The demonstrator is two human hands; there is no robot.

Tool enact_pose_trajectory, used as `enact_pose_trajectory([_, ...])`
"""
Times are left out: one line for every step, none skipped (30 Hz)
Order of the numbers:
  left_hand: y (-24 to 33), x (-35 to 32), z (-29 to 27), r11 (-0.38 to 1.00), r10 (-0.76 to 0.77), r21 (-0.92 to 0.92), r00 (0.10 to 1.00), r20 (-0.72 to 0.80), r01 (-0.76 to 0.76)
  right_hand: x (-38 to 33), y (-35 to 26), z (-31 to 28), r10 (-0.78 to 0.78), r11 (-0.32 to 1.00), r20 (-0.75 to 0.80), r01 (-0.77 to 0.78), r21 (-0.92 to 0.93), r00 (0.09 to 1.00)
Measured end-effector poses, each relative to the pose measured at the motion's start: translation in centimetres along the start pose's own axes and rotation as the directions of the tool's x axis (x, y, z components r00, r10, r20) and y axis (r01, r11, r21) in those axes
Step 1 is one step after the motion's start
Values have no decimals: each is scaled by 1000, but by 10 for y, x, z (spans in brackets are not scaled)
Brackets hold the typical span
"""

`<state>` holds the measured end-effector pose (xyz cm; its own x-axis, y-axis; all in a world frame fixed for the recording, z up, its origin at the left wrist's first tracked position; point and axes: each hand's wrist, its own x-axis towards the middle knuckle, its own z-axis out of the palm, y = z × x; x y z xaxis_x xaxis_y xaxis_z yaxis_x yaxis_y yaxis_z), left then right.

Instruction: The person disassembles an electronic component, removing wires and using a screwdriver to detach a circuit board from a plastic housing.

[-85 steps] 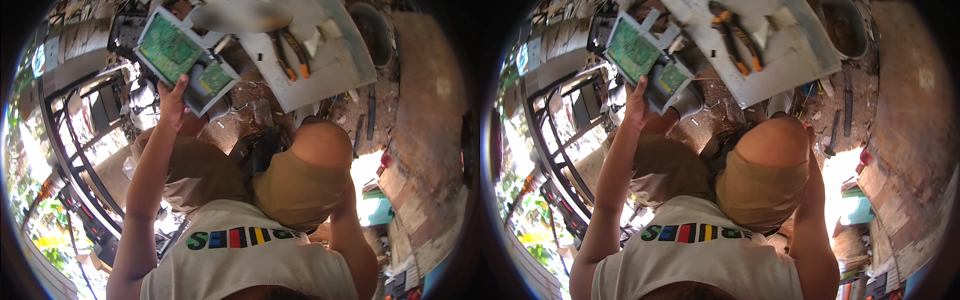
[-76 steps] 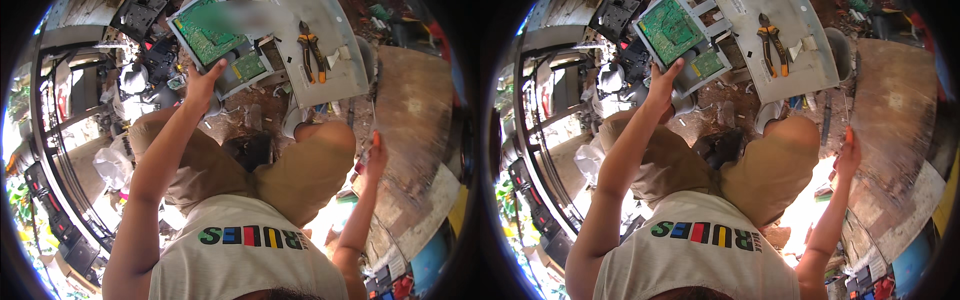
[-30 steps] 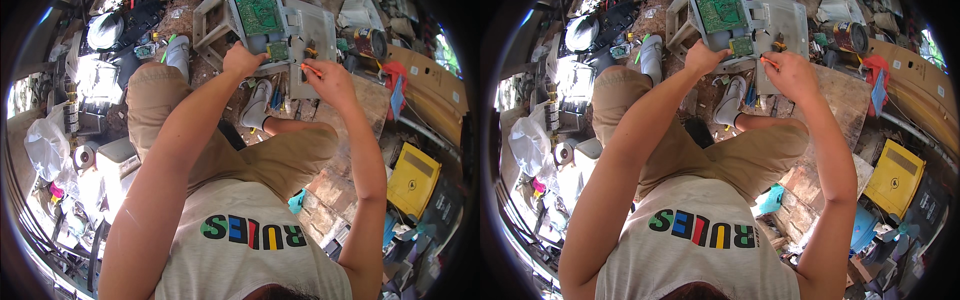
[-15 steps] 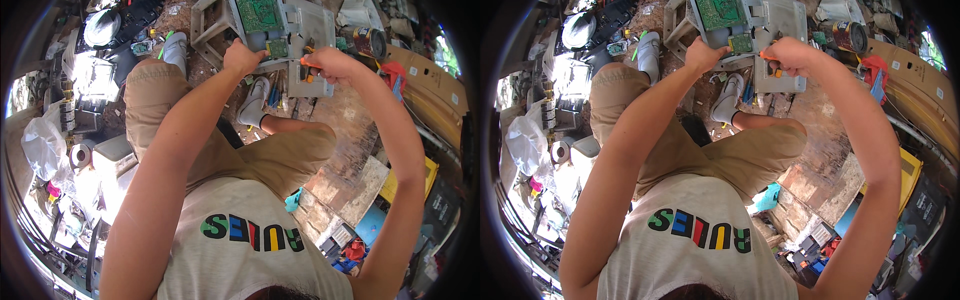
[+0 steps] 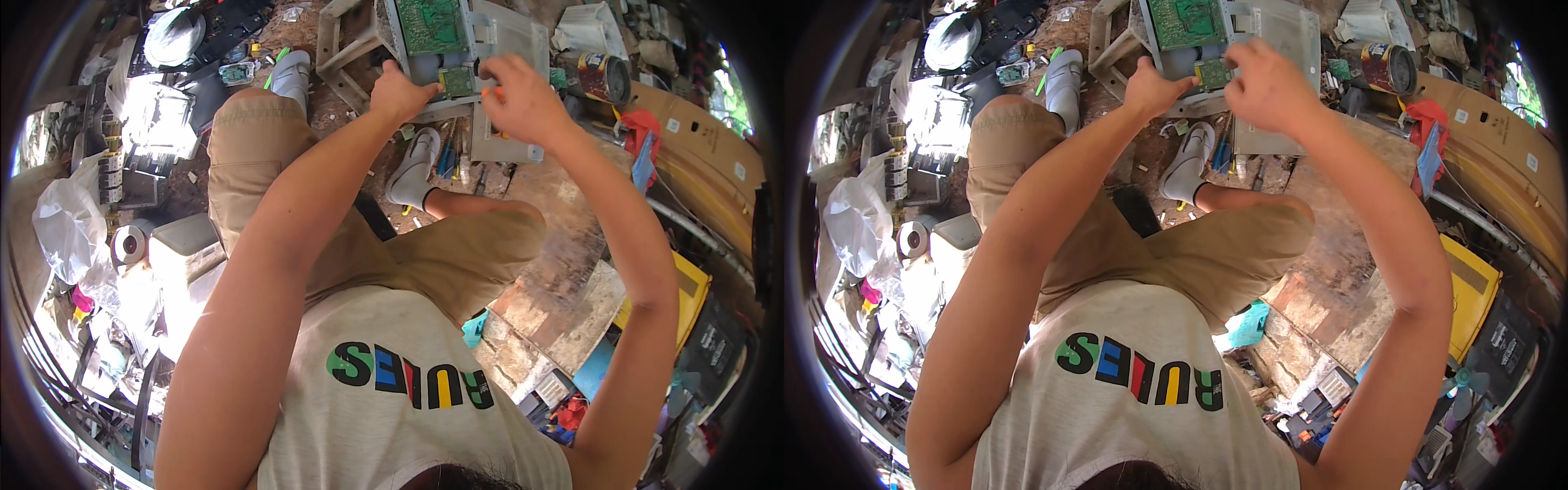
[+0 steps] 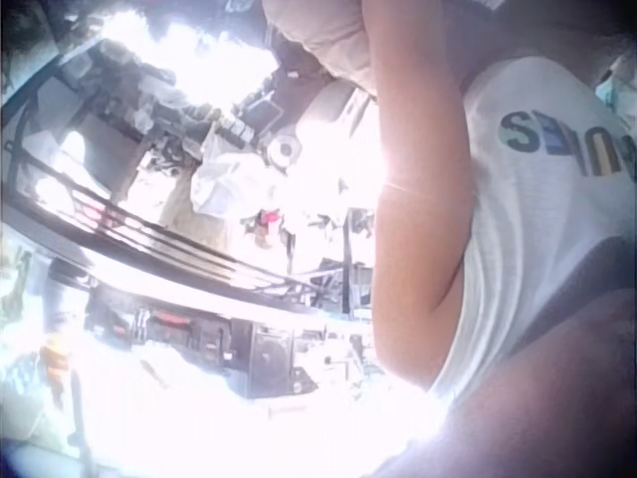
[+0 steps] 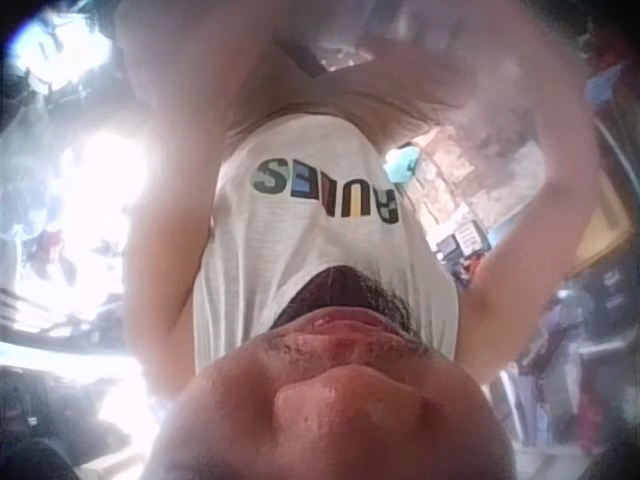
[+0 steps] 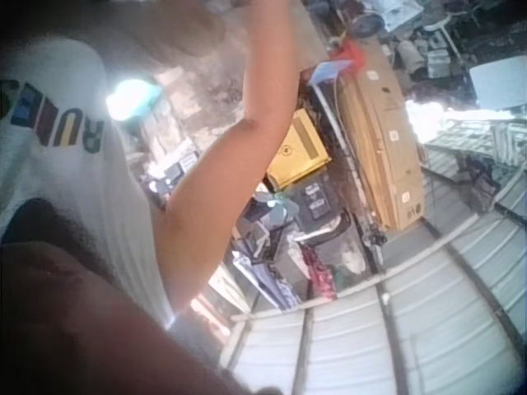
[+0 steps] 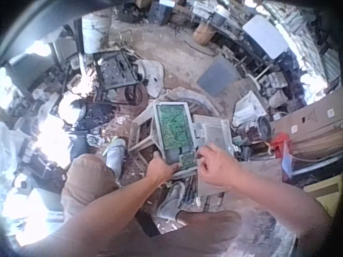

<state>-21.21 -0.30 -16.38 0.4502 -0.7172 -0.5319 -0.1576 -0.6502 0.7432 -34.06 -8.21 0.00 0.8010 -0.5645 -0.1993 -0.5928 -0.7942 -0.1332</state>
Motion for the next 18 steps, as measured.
enact_pose_trajectory([4, -7, 0, 1000, -24, -9, 996, -86, 24, 1, 4, 1, -4, 999, -8, 4, 45, 1000])
enact_pose_trajectory([6, -11, -1, 999, -48, -20, 984, -170, 46, 0, 11, 2, -7, 996, -16, 8, 89, 1000])
enact_pose_trajectory([5, -10, -2, 998, 47, -20, 956, -289, -55, -2, 13, 1, -10, 991, -24, 13, 132, 1000])
enact_pose_trajectory([2, -8, -5, 988, 138, -7, 905, -402, -154, -5, 12, 0, 13, 987, -36, -7, 161, 999])
enact_pose_trajectory([-2, -7, -8, 968, 225, 16, 832, -507, -252, -9, 10, -3, 37, 981, -47, -27, 190, 998])
enact_pose_trajectory([9, -16, -22, 921, 355, -1, 839, -413, -389, -16, 9, -5, 71, 973, -59, -56, 222, 996])
enact_pose_trajectory([13, -15, -29, 907, 410, 24, 869, -279, -420, -15, 3, -10, 148, 979, 31, -151, 138, 989])
enact_pose_trajectory([17, -13, -33, 891, 454, 43, 880, -137, -453, -13, -4, -16, 231, 970, 115, -238, 45, 966])
enact_pose_trajectory([19, -14, -32, 873, 486, 51, 874, 13, -486, -15, -8, -19, 324, 946, 193, -319, -60, 926])
enact_pose_trajectory([19, -11, -26, 849, 509, 150, 860, 31, -507, -17, -4, -15, 251, 968, 147, -249, -31, 957])
enact_pose_trajectory([20, -9, -22, 850, 485, 195, 872, 71, -489, -18, 2, -8, 177, 984, 98, -177, -6, 979])
enact_pose_trajectory([22, -8, -18, 848, 460, 237, 880, 115, -474, -20, 8, -3, 108, 994, 49, -108, 13, 993])
enact_pose_trajectory([24, -7, -14, 842, 434, 280, 887, 157, -461, -24, 12, 1, -5, 1000, -9, 5, 6, 1000])
enact_pose_trajectory([27, -7, -10, 862, 402, 261, 899, 175, -436, -27, 15, 4, -119, 993, -66, 118, -9, 991])
enact_pose_trajectory([30, -5, -8, 880, 369, 243, 910, 190, -407, -28, 16, 5, -234, 972, -122, 232, -30, 965])
enact_pose_trajectory([33, -3, -6, 898, 336, 226, 920, 204, -378, -29, 15, 6, -190, 982, -149, 190, -18, 970])
enact_pose_trajectory([32, 1, -3, 887, 360, 232, 912, 195, -399, -31, 11, 7, -146, 989, -176, 147, -5, 974])
enact_pose_trajectory([29, 6, -1, 878, 380, 238, 907, 183, -416, -31, 6, 8, -105, 994, -200, 109, 10, 974])
